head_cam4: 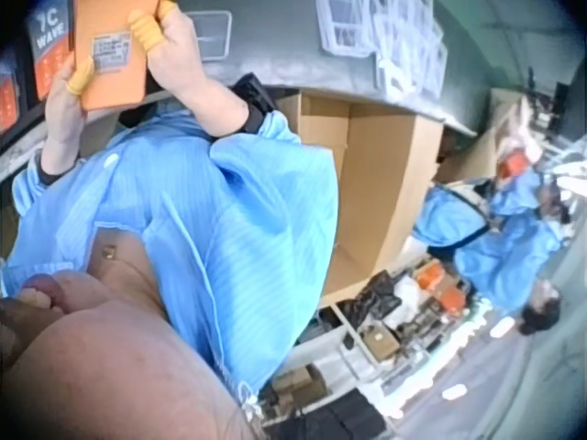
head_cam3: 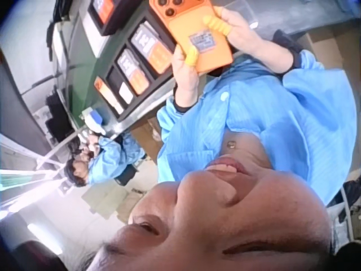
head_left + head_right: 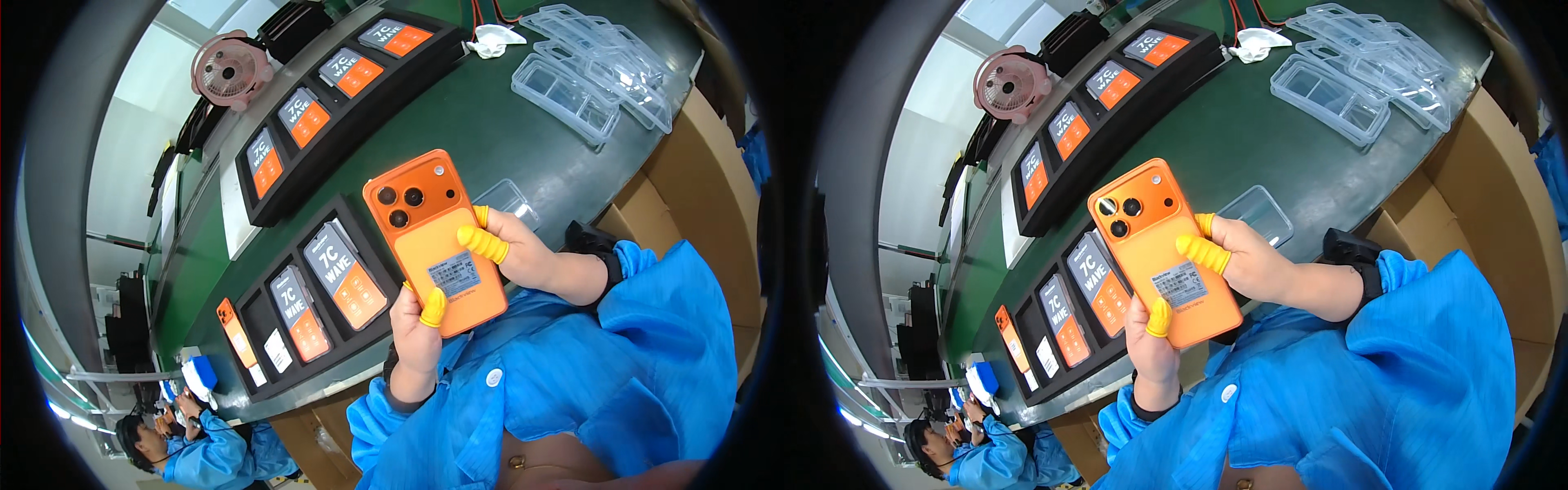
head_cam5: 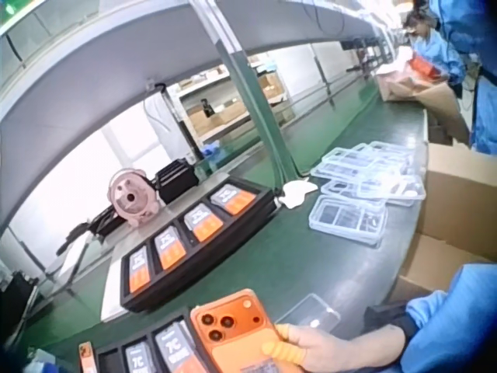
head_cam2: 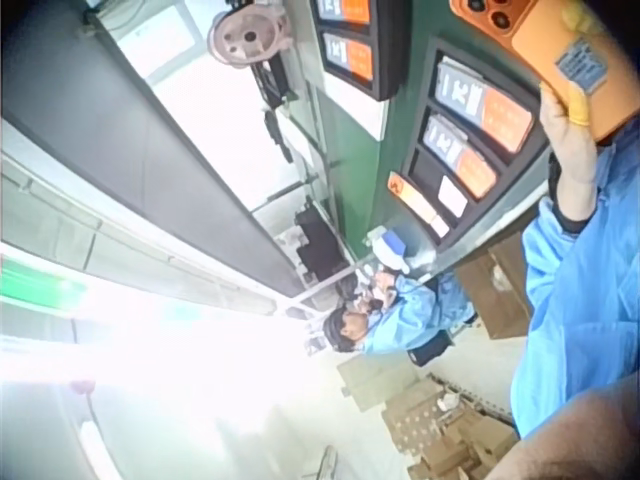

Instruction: The recorder is assembling mobile phones by placing them into cases and organizing them on the assembly line.

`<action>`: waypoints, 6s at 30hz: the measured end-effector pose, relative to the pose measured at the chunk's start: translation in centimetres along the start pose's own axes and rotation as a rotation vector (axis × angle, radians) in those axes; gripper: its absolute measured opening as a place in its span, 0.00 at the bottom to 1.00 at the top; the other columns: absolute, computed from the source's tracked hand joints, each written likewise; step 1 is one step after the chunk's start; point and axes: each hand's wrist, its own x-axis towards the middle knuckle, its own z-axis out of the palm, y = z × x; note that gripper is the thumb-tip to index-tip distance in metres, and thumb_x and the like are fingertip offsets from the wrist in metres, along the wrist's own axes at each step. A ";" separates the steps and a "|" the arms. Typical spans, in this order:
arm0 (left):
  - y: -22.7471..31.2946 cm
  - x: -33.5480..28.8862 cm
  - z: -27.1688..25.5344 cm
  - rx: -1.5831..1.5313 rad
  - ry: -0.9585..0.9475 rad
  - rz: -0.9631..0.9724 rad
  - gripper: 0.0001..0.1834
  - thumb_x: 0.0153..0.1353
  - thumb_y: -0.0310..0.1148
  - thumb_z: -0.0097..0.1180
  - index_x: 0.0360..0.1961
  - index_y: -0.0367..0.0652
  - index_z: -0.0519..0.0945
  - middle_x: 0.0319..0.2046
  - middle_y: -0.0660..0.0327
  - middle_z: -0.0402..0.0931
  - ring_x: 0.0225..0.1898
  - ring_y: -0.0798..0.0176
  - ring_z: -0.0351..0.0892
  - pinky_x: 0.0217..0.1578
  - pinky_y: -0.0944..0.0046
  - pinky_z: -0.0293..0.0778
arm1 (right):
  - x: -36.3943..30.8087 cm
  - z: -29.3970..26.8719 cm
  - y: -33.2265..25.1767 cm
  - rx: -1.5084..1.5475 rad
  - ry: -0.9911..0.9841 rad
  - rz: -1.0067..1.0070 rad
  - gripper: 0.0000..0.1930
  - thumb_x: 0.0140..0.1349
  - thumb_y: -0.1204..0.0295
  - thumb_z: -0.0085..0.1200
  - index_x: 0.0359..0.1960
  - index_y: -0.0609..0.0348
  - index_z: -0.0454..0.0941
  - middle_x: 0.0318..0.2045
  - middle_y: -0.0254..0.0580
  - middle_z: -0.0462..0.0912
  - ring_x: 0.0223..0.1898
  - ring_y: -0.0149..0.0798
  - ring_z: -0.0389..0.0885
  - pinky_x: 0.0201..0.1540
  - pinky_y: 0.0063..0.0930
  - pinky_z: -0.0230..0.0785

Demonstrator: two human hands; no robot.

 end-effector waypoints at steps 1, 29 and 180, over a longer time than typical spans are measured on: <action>0.1 0.1 -0.1 -0.004 -0.002 0.001 0.19 0.59 0.37 0.45 0.46 0.34 0.66 0.40 0.61 0.70 0.42 0.70 0.68 0.44 0.69 0.63 | 0.0 -0.1 0.0 0.054 0.008 0.009 0.17 0.62 0.65 0.41 0.46 0.67 0.63 0.39 0.39 0.73 0.40 0.25 0.71 0.43 0.20 0.65; -0.7 2.6 -0.1 1.374 0.042 0.213 0.40 0.31 0.32 0.67 0.47 0.31 0.62 0.41 0.47 0.68 0.44 0.46 0.66 0.45 0.56 0.61 | 0.7 -6.4 -2.1 -1.496 -0.435 -0.329 0.31 0.33 0.63 0.64 0.44 0.60 0.69 0.39 0.46 0.71 0.44 0.45 0.67 0.48 0.34 0.58; 8.4 -8.2 -28.4 0.797 0.882 -0.218 0.17 0.58 0.27 0.41 0.47 0.29 0.65 0.40 0.53 0.70 0.40 0.60 0.71 0.41 0.66 0.68 | 1.7 -10.4 -7.0 -1.569 0.697 -0.275 0.14 0.47 0.72 0.54 0.38 0.57 0.71 0.28 0.45 0.72 0.30 0.46 0.74 0.32 0.35 0.68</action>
